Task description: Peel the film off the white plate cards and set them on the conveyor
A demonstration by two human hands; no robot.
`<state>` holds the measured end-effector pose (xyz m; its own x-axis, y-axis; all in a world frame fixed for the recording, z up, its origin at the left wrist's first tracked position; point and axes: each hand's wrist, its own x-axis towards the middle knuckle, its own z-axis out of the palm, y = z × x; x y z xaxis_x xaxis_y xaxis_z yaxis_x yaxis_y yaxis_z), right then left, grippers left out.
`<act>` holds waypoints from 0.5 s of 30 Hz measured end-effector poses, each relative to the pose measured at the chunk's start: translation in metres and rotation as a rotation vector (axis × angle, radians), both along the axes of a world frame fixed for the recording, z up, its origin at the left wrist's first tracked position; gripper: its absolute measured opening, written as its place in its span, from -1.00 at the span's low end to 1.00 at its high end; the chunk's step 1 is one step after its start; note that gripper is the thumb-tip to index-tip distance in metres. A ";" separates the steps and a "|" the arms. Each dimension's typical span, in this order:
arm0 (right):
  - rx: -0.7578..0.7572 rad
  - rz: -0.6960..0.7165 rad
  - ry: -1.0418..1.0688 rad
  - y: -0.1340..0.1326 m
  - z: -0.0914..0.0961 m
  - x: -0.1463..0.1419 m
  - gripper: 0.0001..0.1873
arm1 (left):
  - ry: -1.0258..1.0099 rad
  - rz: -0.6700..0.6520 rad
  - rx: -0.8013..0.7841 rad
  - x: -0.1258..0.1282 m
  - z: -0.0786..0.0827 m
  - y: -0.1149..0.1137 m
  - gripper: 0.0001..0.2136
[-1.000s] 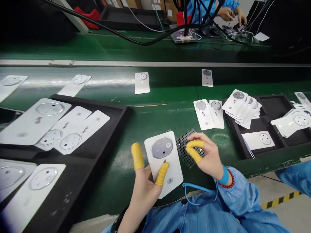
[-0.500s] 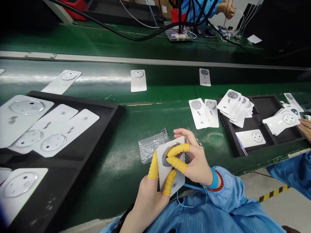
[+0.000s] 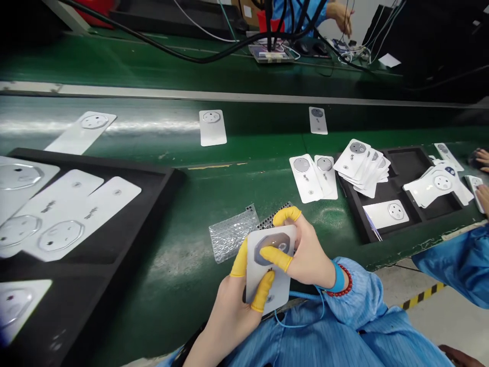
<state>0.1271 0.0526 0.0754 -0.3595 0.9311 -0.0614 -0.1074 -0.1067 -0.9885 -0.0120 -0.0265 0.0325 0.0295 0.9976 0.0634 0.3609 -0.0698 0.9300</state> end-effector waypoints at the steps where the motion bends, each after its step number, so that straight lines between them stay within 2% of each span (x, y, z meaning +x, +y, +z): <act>1: 0.008 -0.016 0.003 0.001 -0.006 0.000 -0.55 | -0.065 0.008 -0.054 0.002 -0.003 0.002 -0.62; 3: 0.043 -0.104 -0.015 0.010 -0.022 0.008 -0.52 | -0.189 0.035 -0.155 0.004 -0.007 0.009 -0.59; 5: 0.113 -0.356 -0.112 0.028 -0.037 0.038 -0.48 | -0.280 0.088 -0.222 0.002 -0.009 0.019 -0.54; 7: 0.195 -0.739 -0.250 0.046 -0.047 0.090 -0.44 | -0.324 0.170 -0.242 -0.004 -0.010 0.030 -0.53; 10: 0.264 -1.150 -0.385 0.060 -0.051 0.184 -0.50 | -0.363 0.257 -0.246 -0.014 -0.011 0.041 -0.59; 12: 0.266 -1.332 -0.492 0.062 -0.054 0.234 -0.55 | -0.389 0.279 -0.239 -0.018 -0.011 0.043 -0.61; 15: 0.219 -1.443 -0.674 0.063 -0.066 0.278 -0.65 | -0.372 0.277 -0.210 -0.018 -0.012 0.041 -0.65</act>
